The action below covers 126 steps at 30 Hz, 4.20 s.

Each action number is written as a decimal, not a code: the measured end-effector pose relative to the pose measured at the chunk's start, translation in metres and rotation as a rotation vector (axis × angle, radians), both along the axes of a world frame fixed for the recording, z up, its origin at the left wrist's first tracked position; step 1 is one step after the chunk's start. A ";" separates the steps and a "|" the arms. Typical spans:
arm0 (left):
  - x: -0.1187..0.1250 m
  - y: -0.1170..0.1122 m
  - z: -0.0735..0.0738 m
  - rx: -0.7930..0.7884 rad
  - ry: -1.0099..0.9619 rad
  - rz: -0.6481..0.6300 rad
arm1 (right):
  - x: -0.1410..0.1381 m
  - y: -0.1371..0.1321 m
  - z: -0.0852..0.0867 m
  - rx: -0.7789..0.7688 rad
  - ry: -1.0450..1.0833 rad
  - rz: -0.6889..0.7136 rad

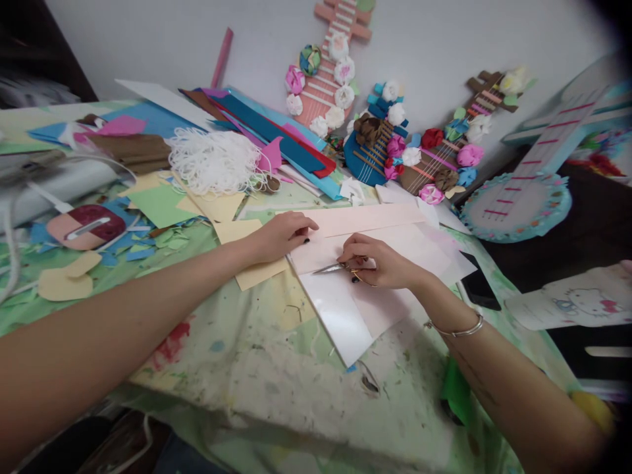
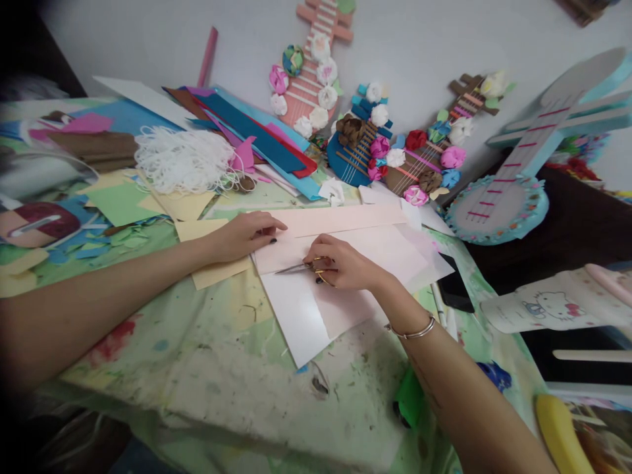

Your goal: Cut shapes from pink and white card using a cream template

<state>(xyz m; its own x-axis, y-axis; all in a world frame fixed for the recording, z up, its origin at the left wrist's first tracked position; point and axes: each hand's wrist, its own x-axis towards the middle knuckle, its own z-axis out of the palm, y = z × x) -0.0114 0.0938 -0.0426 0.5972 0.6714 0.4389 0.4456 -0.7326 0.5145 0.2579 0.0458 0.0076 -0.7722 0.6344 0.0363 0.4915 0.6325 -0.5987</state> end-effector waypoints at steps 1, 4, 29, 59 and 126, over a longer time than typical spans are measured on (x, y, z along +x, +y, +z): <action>0.000 0.000 0.000 0.000 -0.001 0.000 | -0.001 0.000 0.000 -0.006 0.004 0.002; -0.001 0.001 -0.001 -0.003 -0.006 -0.004 | -0.001 0.000 -0.001 0.007 0.005 0.007; 0.000 0.003 -0.003 -0.041 -0.037 -0.005 | -0.006 0.000 -0.002 -0.002 0.023 -0.002; -0.001 0.005 -0.004 -0.058 -0.074 0.018 | -0.006 -0.003 0.000 0.030 -0.015 -0.060; 0.000 0.004 -0.002 -0.103 -0.097 0.039 | 0.010 -0.003 -0.005 -0.080 0.146 -0.149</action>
<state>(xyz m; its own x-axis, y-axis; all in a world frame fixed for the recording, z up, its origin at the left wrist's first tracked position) -0.0114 0.0976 -0.0450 0.5275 0.7378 0.4212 0.4174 -0.6569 0.6279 0.2683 0.0424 0.0029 -0.6601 0.7462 0.0863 0.4800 0.5074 -0.7156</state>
